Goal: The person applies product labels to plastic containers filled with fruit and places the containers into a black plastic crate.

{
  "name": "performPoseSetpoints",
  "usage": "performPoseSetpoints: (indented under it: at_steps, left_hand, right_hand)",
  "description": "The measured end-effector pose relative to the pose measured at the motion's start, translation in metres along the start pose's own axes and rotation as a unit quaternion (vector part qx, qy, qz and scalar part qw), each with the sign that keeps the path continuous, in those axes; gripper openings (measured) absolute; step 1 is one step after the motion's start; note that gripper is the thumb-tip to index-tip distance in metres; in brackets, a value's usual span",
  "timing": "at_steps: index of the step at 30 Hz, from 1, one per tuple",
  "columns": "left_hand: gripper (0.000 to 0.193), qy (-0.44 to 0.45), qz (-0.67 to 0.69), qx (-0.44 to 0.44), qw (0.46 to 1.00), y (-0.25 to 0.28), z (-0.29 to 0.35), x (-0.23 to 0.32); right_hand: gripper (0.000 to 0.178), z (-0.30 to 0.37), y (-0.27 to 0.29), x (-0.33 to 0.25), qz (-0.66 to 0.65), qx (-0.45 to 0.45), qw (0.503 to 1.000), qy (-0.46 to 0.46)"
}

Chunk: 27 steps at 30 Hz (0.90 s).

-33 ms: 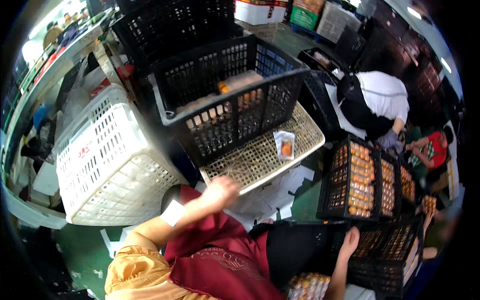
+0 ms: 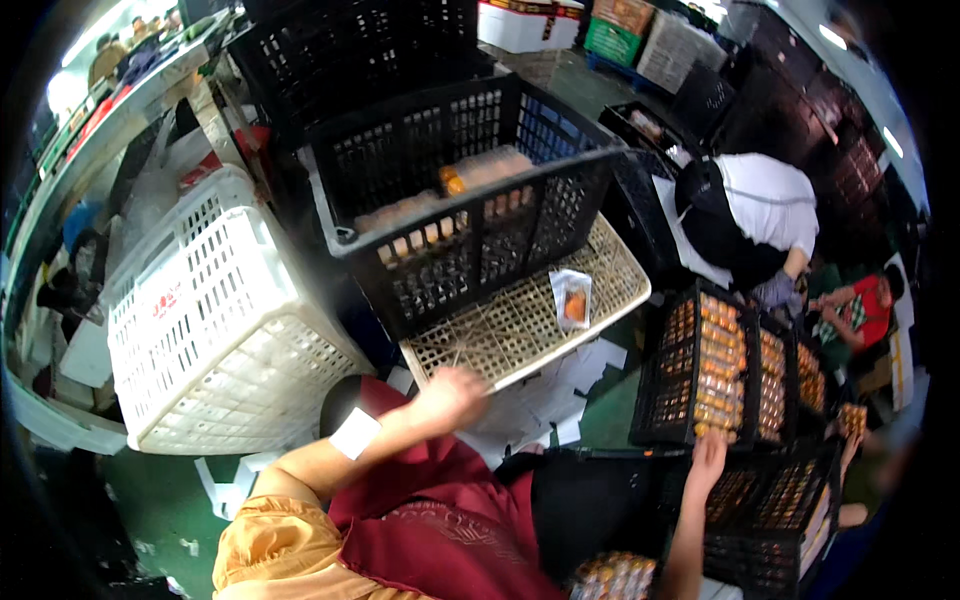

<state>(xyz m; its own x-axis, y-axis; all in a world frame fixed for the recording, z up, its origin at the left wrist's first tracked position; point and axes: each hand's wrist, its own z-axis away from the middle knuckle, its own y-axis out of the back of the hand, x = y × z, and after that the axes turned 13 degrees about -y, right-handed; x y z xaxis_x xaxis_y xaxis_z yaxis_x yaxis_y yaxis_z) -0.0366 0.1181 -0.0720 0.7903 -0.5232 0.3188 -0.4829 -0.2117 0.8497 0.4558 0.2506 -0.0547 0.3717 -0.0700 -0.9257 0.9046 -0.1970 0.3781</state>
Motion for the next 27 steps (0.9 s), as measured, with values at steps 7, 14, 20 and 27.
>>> performPoseSetpoints:
  at_steps: [7,14,20,27]
  left_hand:
    - [0.028,-0.027,0.025,-0.174,0.984,-0.059,-0.002,-0.007]
    - [0.040,-0.009,0.122,-0.116,0.986,-0.049,0.017,-0.020]
    - [0.036,0.014,0.208,-0.148,0.967,-0.043,0.017,-0.038]
    - [0.037,0.053,0.261,-0.177,0.947,-0.051,0.019,-0.044]
  right_hand:
    - [0.027,-0.052,-0.327,-0.350,0.117,-0.325,0.872,0.346]
    - [0.039,-0.082,-0.537,-0.373,0.577,-0.383,0.502,0.518]
    - [0.037,-0.065,-0.606,-0.320,0.623,-0.451,0.359,0.529]
    - [0.035,-0.082,-0.605,-0.276,0.630,-0.347,0.405,0.565]
